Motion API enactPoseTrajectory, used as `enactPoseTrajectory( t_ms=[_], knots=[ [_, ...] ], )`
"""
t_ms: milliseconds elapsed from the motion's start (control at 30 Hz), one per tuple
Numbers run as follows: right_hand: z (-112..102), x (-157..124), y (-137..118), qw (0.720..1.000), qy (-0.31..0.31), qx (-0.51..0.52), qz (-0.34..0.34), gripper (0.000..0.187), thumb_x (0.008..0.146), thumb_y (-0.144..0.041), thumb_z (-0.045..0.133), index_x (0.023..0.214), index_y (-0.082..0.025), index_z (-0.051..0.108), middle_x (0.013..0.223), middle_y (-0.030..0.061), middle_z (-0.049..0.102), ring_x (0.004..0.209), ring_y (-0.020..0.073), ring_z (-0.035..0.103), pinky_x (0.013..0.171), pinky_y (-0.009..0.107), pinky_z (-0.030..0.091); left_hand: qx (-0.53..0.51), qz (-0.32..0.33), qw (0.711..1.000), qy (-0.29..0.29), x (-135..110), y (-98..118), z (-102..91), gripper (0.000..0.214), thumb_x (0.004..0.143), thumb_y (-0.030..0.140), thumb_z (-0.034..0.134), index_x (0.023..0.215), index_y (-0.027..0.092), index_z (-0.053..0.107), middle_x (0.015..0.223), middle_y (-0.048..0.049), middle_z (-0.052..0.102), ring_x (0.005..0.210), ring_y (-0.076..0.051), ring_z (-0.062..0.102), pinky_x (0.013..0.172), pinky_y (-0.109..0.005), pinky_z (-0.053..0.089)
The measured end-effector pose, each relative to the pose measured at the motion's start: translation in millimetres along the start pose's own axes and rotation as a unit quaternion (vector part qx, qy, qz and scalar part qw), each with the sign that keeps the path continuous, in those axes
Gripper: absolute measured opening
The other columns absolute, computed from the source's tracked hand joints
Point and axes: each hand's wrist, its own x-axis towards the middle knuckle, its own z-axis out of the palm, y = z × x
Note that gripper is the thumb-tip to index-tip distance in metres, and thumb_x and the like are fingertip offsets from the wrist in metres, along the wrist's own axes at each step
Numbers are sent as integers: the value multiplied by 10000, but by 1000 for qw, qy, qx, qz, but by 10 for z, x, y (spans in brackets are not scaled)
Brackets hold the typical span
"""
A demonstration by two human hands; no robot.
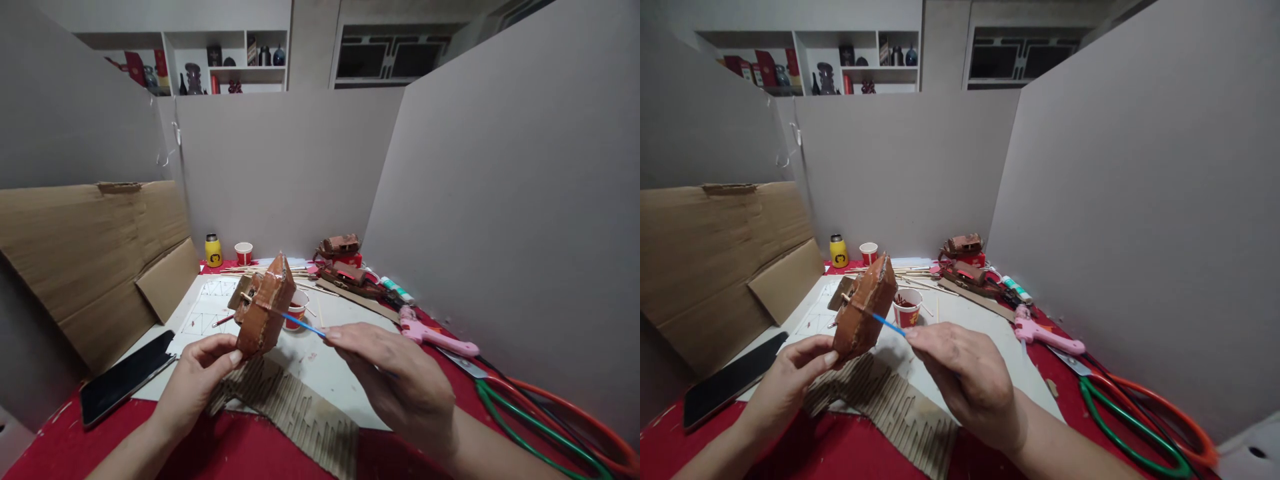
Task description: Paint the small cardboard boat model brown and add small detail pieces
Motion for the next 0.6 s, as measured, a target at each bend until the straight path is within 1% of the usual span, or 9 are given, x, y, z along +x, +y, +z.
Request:
enactPoseTrajectory(
  t_ms=[100,200,300,400,467,500,600],
  knots=[
    [-27,-2,74,1000,11,-14,-9,600,846,7,605,1323,-356,601,1020,2,779,896,197,750,769,336,624,8,2,1000,-3,8,8,10,209,670,360,842,808,209,800,847,-43,767,777,-183,627,733,-264,466],
    [-43,-15,83,998,46,-34,1,626,839,18,615,1314,-390,605,1026,-16,777,897,195,746,781,352,619,9,2,1000,-4,14,2,6,204,666,357,847,800,210,798,838,-34,765,767,-173,624,735,-257,466],
    [-49,-57,40,993,107,-33,42,596,831,11,639,1249,-414,652,993,-25,779,843,196,740,755,364,615,-9,-3,1000,-1,19,-25,-20,200,670,345,852,811,215,794,841,-24,766,779,-163,627,748,-245,467],
    [-48,-111,13,982,150,31,106,442,848,-54,668,1144,-378,721,936,-9,778,769,191,728,703,356,611,-36,-22,999,-9,31,-57,-48,203,684,329,849,838,211,789,836,-20,759,788,-157,634,762,-242,472],
    [-39,-122,23,966,169,115,155,308,877,-128,672,1078,-347,751,884,5,776,719,182,717,615,320,599,-65,-40,997,-31,41,-64,-56,194,699,316,840,846,203,786,840,-24,752,780,-154,636,767,-249,485],
    [-30,-114,36,953,178,160,183,243,886,-168,676,1042,-334,762,862,10,776,694,176,712,568,297,587,-84,-49,994,-44,45,-61,-57,187,701,307,838,842,196,785,845,-28,748,778,-153,635,765,-252,493],
    [10,-38,95,900,193,282,270,90,866,-298,719,932,-303,781,800,20,779,625,154,700,482,242,561,-131,-72,986,-71,52,-35,-53,191,697,279,837,841,167,782,842,-39,722,759,-145,620,735,-254,516]
  ],
)
